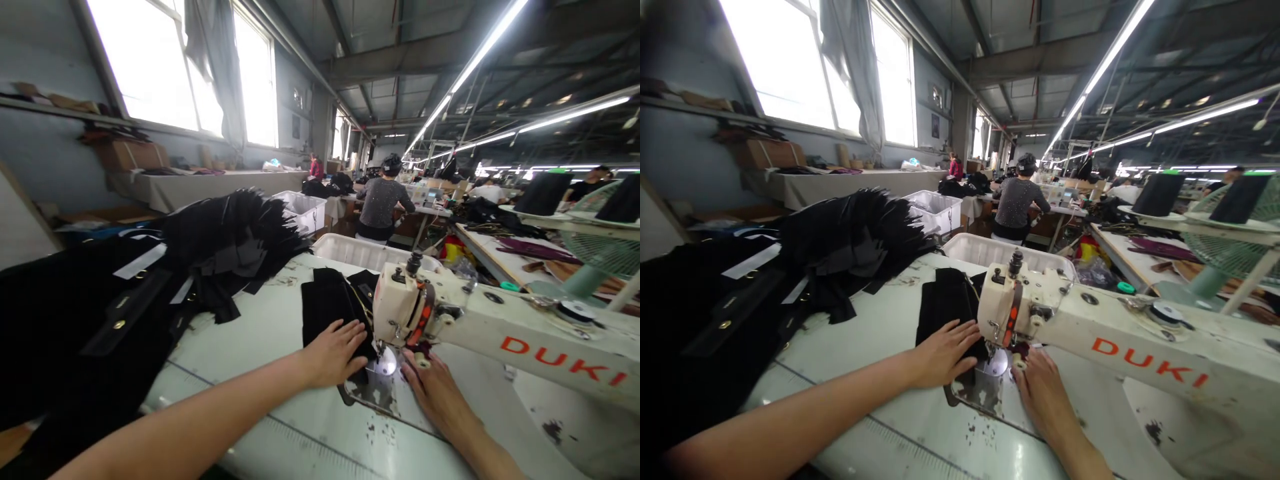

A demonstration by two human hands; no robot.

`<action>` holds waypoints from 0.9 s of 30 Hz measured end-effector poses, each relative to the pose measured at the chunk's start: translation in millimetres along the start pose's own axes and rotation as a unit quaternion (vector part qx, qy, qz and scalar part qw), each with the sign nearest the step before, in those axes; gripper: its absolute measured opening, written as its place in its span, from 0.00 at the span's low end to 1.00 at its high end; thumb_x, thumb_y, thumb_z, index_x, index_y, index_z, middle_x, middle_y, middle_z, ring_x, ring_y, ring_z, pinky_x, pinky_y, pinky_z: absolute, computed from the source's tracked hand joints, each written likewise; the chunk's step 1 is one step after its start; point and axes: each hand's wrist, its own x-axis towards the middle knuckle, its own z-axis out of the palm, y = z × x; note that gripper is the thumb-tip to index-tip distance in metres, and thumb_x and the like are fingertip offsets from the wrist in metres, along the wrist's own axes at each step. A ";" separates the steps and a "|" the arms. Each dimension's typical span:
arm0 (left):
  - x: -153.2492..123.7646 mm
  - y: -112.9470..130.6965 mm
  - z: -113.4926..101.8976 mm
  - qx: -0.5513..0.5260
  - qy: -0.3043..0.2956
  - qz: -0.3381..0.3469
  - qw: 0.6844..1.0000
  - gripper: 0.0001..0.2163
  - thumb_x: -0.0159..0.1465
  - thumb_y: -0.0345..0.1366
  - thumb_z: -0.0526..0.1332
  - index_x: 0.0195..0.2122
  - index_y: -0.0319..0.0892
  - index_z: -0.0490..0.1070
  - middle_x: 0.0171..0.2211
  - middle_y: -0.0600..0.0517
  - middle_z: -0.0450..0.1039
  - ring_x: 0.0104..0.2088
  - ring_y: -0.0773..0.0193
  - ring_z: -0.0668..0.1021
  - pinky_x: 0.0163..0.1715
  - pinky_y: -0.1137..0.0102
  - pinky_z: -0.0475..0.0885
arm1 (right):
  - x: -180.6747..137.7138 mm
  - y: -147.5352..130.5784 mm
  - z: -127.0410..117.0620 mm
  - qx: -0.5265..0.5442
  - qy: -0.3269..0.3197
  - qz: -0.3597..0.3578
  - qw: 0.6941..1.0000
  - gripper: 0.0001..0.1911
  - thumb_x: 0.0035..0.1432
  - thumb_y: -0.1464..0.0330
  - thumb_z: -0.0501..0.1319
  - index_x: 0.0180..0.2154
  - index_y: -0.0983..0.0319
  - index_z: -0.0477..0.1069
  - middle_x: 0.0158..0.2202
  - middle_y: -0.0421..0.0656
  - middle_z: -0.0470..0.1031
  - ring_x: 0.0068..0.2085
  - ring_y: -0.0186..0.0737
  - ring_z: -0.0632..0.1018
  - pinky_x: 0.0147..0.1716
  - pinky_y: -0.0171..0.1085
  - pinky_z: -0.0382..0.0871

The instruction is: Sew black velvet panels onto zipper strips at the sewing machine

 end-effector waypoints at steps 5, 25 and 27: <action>-7.5 -23.0 -20.1 0.051 0.041 -0.077 0.995 0.19 0.74 0.38 0.50 0.61 0.35 0.66 0.62 0.37 0.65 0.63 0.46 0.66 0.58 0.48 0.62 | -2.8 16.3 -20.0 -0.021 0.033 0.028 0.999 0.18 0.67 0.66 0.48 0.40 0.62 0.76 0.41 0.52 0.79 0.45 0.52 0.79 0.47 0.50 0.73; -180.9 77.3 13.3 0.091 0.075 0.000 0.993 0.32 0.62 0.33 0.65 0.66 0.53 0.56 0.64 0.45 0.59 0.63 0.45 0.64 0.60 0.42 0.59 | 80.9 -170.3 -68.8 0.125 -0.194 0.101 0.968 0.09 0.65 0.67 0.61 0.46 0.64 0.72 0.45 0.46 0.75 0.46 0.43 0.76 0.47 0.46 0.70; -179.7 78.5 22.1 0.113 0.080 0.011 0.990 0.31 0.64 0.36 0.65 0.67 0.53 0.55 0.65 0.44 0.58 0.62 0.46 0.65 0.59 0.45 0.62 | 69.3 -178.7 -105.0 0.156 -0.179 0.059 0.970 0.08 0.65 0.69 0.58 0.45 0.62 0.74 0.46 0.47 0.75 0.48 0.43 0.76 0.47 0.41 0.67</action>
